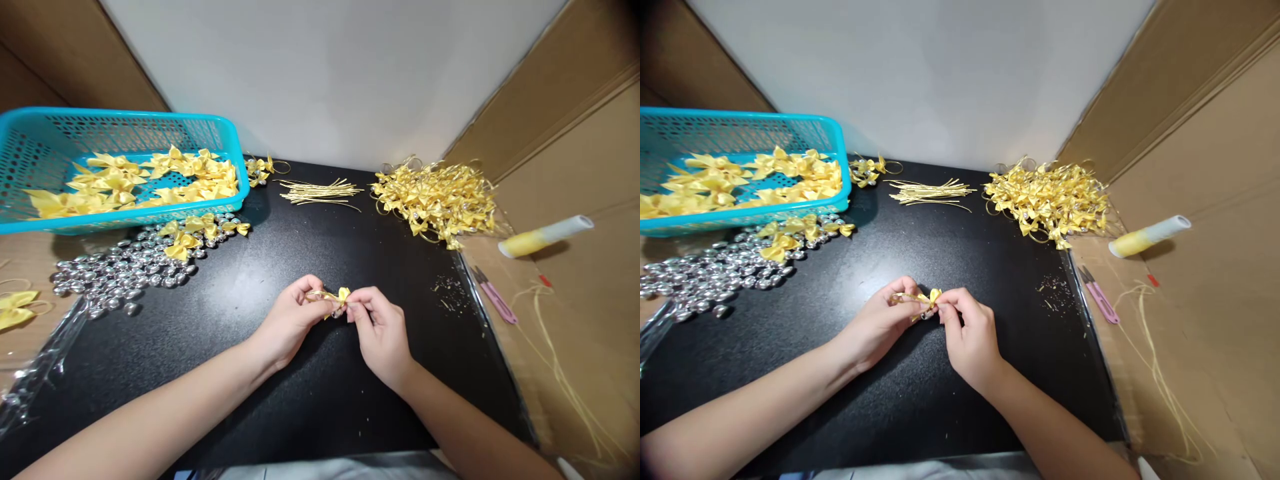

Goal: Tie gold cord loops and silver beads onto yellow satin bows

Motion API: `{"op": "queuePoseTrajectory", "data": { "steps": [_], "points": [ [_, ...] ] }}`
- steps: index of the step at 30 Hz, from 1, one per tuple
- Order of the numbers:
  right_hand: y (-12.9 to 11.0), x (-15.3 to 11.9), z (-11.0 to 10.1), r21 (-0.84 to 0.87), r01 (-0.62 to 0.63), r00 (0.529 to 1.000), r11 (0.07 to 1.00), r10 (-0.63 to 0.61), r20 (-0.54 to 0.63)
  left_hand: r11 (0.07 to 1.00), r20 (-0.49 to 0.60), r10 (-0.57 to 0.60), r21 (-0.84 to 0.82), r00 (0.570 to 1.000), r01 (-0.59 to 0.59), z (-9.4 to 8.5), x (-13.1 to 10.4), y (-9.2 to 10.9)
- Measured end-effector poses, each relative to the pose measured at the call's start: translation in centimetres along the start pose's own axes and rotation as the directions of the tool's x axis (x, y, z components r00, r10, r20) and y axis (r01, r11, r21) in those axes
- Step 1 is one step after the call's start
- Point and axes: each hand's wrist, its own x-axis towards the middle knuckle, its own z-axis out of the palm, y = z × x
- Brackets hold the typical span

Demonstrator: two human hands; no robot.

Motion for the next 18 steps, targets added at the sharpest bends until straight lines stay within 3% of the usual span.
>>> {"op": "queuePoseTrajectory", "data": {
  "steps": [10,18],
  "points": [
    [0.0,0.0,-0.1,-0.008,-0.034,0.999,0.999,0.034,0.020,1.000,-0.016,-0.002,0.006,1.000,0.003,0.2,-0.1,0.3],
    [-0.4,0.7,-1.0,-0.164,0.134,0.991,0.977,-0.132,0.024,1.000,0.003,-0.003,-0.015,1.000,0.003,0.1,-0.1,0.4]
  ]
}}
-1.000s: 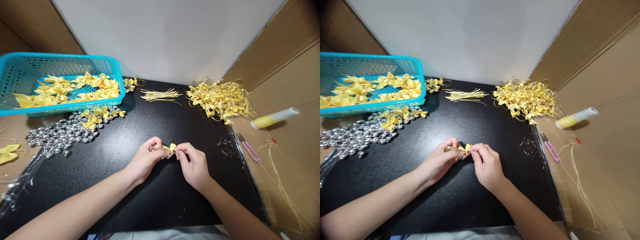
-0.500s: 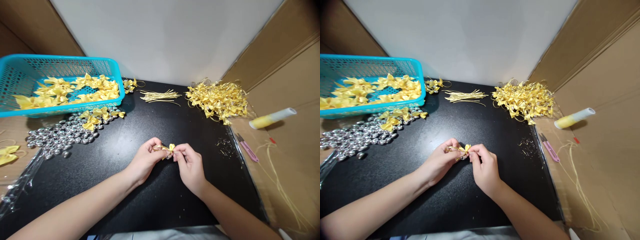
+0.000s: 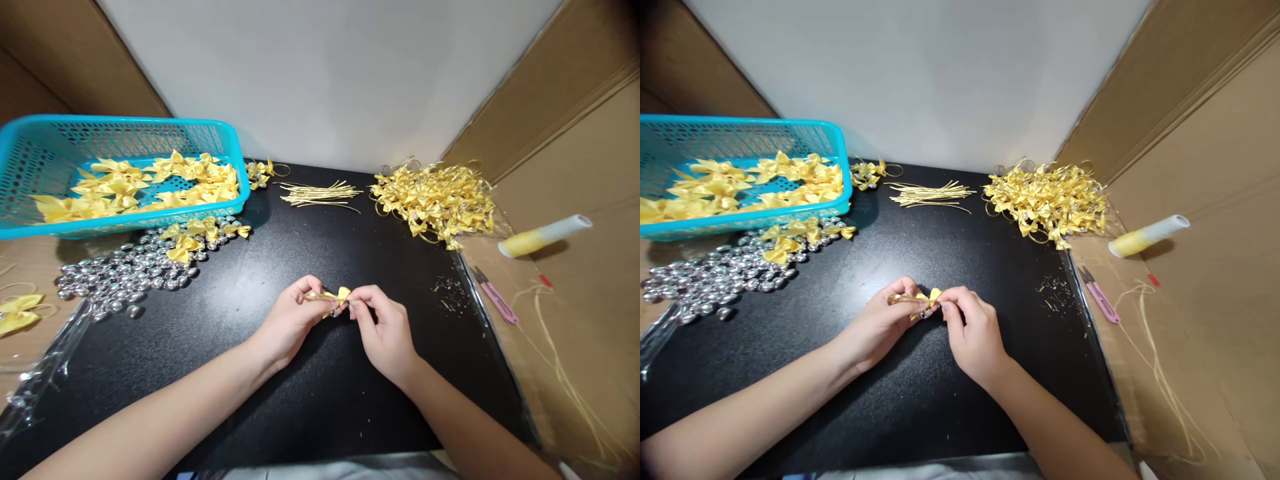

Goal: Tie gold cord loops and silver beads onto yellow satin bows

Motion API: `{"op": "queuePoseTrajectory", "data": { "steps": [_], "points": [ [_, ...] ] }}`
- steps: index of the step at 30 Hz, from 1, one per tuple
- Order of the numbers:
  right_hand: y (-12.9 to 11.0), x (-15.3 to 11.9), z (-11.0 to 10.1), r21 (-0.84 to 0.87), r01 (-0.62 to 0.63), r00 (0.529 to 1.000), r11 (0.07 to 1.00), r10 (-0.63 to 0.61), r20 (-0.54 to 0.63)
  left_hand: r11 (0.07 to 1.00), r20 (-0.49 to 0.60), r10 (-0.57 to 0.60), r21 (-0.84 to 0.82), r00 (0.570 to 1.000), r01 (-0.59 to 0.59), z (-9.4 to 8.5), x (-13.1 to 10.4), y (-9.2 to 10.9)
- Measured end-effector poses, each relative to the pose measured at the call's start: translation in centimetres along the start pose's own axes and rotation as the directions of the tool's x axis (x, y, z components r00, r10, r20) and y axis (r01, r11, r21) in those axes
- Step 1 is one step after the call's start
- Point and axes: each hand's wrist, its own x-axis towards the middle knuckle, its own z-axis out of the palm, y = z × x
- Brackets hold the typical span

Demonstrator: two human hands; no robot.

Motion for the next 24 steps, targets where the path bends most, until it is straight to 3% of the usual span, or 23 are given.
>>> {"op": "queuePoseTrajectory", "data": {
  "steps": [5,9,14,20,24],
  "points": [
    [-0.3,0.6,-0.7,-0.140,0.230,0.973,0.963,-0.232,0.000,1.000,0.016,0.010,-0.011,1.000,-0.010,0.0,0.1,0.0],
    [-0.4,0.8,-0.8,-0.165,0.274,0.961,0.947,-0.277,0.010,1.000,0.013,0.015,-0.005,1.000,-0.015,0.1,0.0,-0.1],
    [-0.2,0.4,-0.5,-0.111,0.230,0.972,0.967,-0.234,-0.028,1.000,0.018,0.025,0.002,1.000,-0.026,0.1,0.1,-0.2],
    [0.3,-0.4,0.3,0.035,0.001,1.000,0.999,-0.001,-0.023,0.999,0.021,0.034,-0.001,0.999,-0.034,0.0,0.1,-0.3],
    [0.3,-0.6,0.7,0.127,-0.084,0.996,0.988,0.086,-0.009,0.999,0.020,0.036,0.008,0.999,-0.036,0.1,0.0,-0.3]
  ]
}}
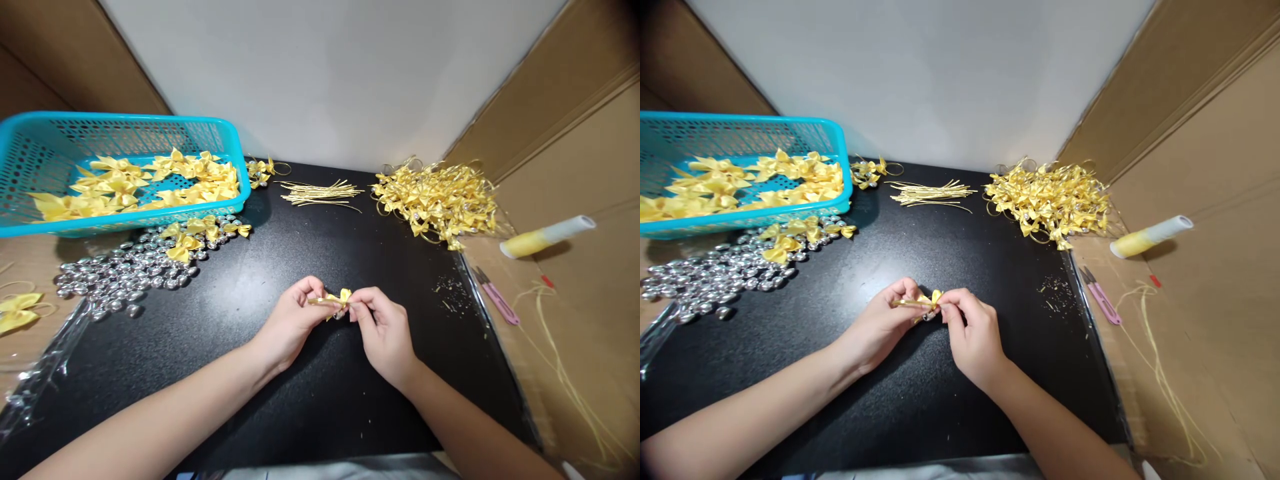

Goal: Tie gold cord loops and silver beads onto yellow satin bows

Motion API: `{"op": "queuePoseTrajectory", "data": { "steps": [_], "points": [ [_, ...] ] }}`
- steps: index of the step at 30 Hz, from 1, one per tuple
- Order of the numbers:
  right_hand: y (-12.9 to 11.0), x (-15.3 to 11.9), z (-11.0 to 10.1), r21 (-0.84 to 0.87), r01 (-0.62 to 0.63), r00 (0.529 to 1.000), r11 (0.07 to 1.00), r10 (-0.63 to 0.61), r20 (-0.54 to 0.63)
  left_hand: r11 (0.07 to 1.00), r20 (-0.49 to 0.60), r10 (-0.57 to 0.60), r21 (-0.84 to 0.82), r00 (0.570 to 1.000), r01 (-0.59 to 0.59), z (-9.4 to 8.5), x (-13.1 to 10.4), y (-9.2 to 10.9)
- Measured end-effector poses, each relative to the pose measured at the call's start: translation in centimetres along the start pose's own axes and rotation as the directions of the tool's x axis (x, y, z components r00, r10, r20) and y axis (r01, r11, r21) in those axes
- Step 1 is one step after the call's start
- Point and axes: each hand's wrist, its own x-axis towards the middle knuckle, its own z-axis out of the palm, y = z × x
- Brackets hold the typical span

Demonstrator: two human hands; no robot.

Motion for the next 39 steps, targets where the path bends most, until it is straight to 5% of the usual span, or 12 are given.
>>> {"op": "queuePoseTrajectory", "data": {
  "steps": [13,21,34,37,39],
  "points": [
    [-0.48,0.41,-0.13,0.145,-0.111,0.993,0.983,0.105,0.051,1.000,-0.031,-0.015,-0.023,0.999,0.014,-0.09,0.05,0.08],
    [0.08,0.79,-0.50,0.076,-0.125,0.991,0.989,0.128,-0.040,0.997,-0.034,-0.016,-0.083,0.999,0.013,-0.24,0.14,0.16],
    [-0.18,0.74,0.30,0.361,-0.270,0.938,0.893,0.329,-0.111,0.999,-0.045,0.023,-0.030,0.999,-0.024,-0.27,0.14,-0.30],
    [-0.17,0.50,0.28,0.253,-0.197,0.961,0.947,0.238,-0.141,0.999,-0.039,0.048,-0.018,0.998,-0.048,-0.24,0.11,-0.49],
    [-0.47,0.37,0.01,0.034,-0.023,0.974,0.999,0.030,-0.223,0.996,-0.053,0.090,0.010,0.995,-0.090,-0.21,0.08,-0.62]
  ]
}}
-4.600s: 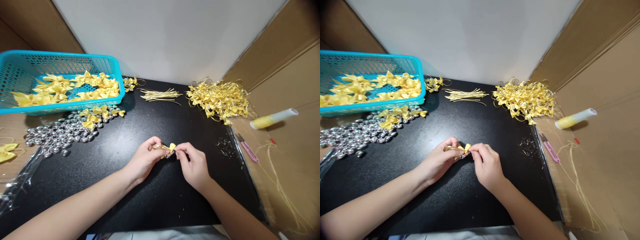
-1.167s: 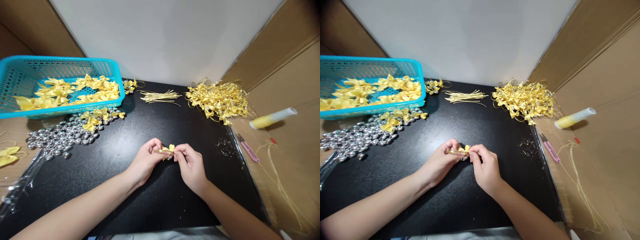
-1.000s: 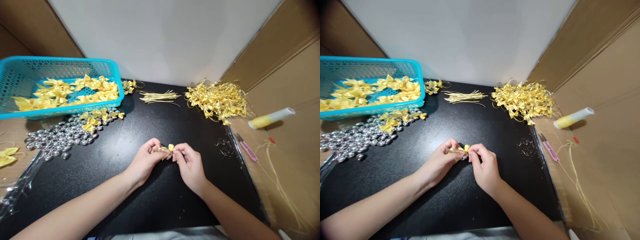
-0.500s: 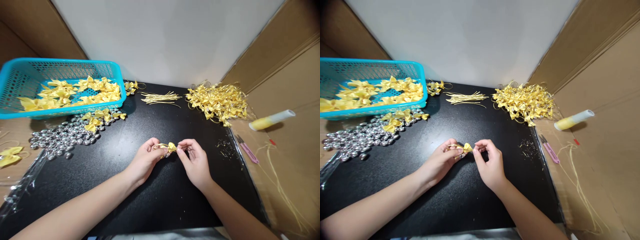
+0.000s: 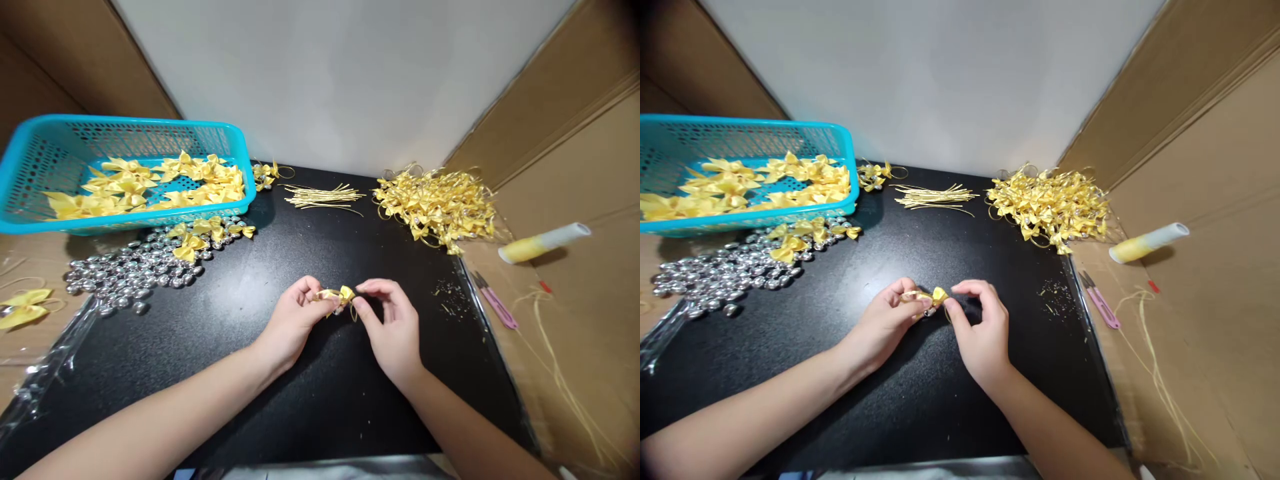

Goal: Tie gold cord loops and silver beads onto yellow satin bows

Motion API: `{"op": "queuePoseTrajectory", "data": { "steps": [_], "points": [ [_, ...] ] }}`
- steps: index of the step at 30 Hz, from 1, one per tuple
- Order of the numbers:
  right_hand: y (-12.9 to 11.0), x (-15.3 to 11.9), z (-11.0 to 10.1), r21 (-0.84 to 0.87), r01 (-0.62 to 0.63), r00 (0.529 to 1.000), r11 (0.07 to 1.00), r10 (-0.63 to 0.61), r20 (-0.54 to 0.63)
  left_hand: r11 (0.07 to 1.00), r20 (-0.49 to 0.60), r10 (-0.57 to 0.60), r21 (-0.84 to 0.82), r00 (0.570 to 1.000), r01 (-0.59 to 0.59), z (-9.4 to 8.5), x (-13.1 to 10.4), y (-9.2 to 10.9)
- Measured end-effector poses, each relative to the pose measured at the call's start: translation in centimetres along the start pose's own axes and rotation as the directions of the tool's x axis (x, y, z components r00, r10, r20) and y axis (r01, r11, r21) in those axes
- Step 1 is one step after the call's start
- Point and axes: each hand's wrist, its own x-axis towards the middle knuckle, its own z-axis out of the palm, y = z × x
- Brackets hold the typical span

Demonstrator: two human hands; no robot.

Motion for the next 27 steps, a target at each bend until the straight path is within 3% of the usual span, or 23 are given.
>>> {"op": "queuePoseTrajectory", "data": {
  "steps": [3,5,11,17,20,23,25,27],
  "points": [
    [-0.8,-0.1,-0.3,-0.269,0.339,0.937,0.901,-0.350,0.009,0.989,-0.014,0.115,0.093,0.993,-0.113,0.1,-0.1,-0.1],
    [-1.3,-0.2,-0.3,-0.356,0.419,0.901,0.835,-0.432,0.048,0.965,-0.015,0.200,0.177,0.980,-0.194,0.1,-0.2,-0.2],
    [-1.2,-0.1,0.0,-0.414,0.381,0.920,0.827,-0.383,0.081,0.853,0.011,0.357,0.404,0.934,-0.331,-0.2,-0.5,-0.3],
    [-0.7,-0.2,-0.1,-0.381,0.371,0.925,0.847,-0.374,0.070,0.880,0.039,0.314,0.364,0.949,-0.306,-0.3,-0.4,-0.3],
    [-0.7,-0.1,-0.4,-0.223,0.322,0.946,0.920,-0.323,0.030,0.904,0.014,0.287,0.327,0.958,-0.275,-0.4,0.4,0.0],
    [-1.0,0.6,-1.2,0.172,0.168,0.985,0.971,-0.159,-0.062,0.922,-0.062,0.292,0.284,0.954,-0.263,-0.7,1.5,0.7],
    [-1.4,1.4,-2.2,0.448,0.063,0.997,0.892,-0.037,-0.066,0.926,-0.112,0.309,0.264,0.944,-0.271,-0.9,2.1,1.2],
    [-1.8,2.1,-3.1,0.591,-0.003,0.998,0.807,0.038,-0.048,0.929,-0.141,0.316,0.246,0.938,-0.276,-1.0,2.6,1.6]
  ]
}}
